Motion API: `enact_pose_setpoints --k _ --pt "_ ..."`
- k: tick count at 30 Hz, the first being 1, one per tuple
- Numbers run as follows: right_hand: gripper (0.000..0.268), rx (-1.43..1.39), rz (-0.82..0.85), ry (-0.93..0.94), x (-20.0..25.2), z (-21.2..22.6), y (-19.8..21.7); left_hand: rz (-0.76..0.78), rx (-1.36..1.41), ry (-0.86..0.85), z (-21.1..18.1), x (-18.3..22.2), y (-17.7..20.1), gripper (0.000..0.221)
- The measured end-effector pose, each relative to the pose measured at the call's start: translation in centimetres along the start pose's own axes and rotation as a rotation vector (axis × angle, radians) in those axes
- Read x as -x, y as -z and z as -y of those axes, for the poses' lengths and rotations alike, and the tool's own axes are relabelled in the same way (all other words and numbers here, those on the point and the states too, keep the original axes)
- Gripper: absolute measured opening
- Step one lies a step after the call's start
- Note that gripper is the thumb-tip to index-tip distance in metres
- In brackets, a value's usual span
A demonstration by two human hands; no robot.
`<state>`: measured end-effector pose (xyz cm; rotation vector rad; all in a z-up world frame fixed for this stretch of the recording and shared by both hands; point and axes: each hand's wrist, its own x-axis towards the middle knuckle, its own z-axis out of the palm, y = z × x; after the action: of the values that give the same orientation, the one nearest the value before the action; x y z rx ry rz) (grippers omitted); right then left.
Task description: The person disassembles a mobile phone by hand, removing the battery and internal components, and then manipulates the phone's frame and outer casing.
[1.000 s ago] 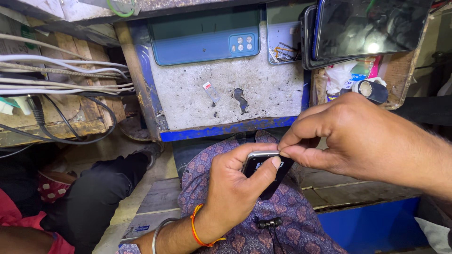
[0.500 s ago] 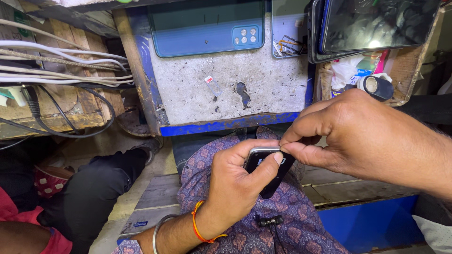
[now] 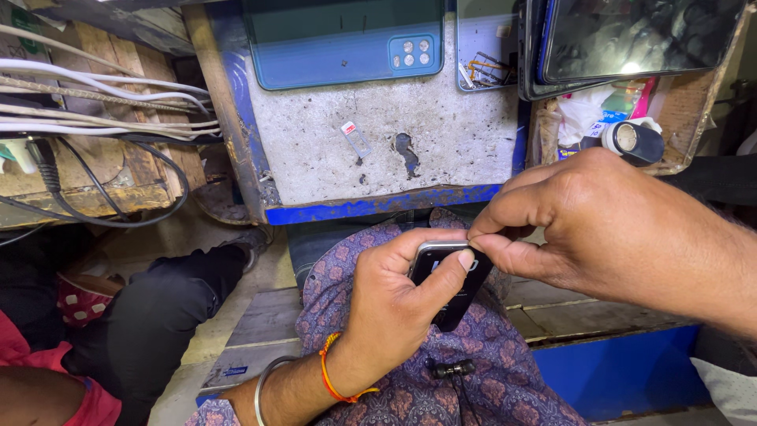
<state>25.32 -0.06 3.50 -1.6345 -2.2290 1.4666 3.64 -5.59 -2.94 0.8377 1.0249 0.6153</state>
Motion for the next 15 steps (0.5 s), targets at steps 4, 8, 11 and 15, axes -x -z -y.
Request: enact_pose_setpoints --k 4,8,11,15 --pt "0.022 -0.015 0.008 -0.020 0.1 -0.2 0.0 0.010 0.023 0.002 0.1 -0.1 0.1 0.017" --pt "0.021 -0.021 0.062 -0.022 -0.3 -1.2 0.2 0.013 0.039 0.026 0.1 0.0 0.1 0.017" --pt "0.019 -0.082 0.048 0.094 -0.5 -2.0 0.1 0.019 0.051 0.046 0.1 0.0 0.1 0.016" --pt "0.019 -0.102 0.088 -0.016 -0.8 -1.8 0.2 0.018 0.047 0.049 0.1 0.1 0.1 0.016"
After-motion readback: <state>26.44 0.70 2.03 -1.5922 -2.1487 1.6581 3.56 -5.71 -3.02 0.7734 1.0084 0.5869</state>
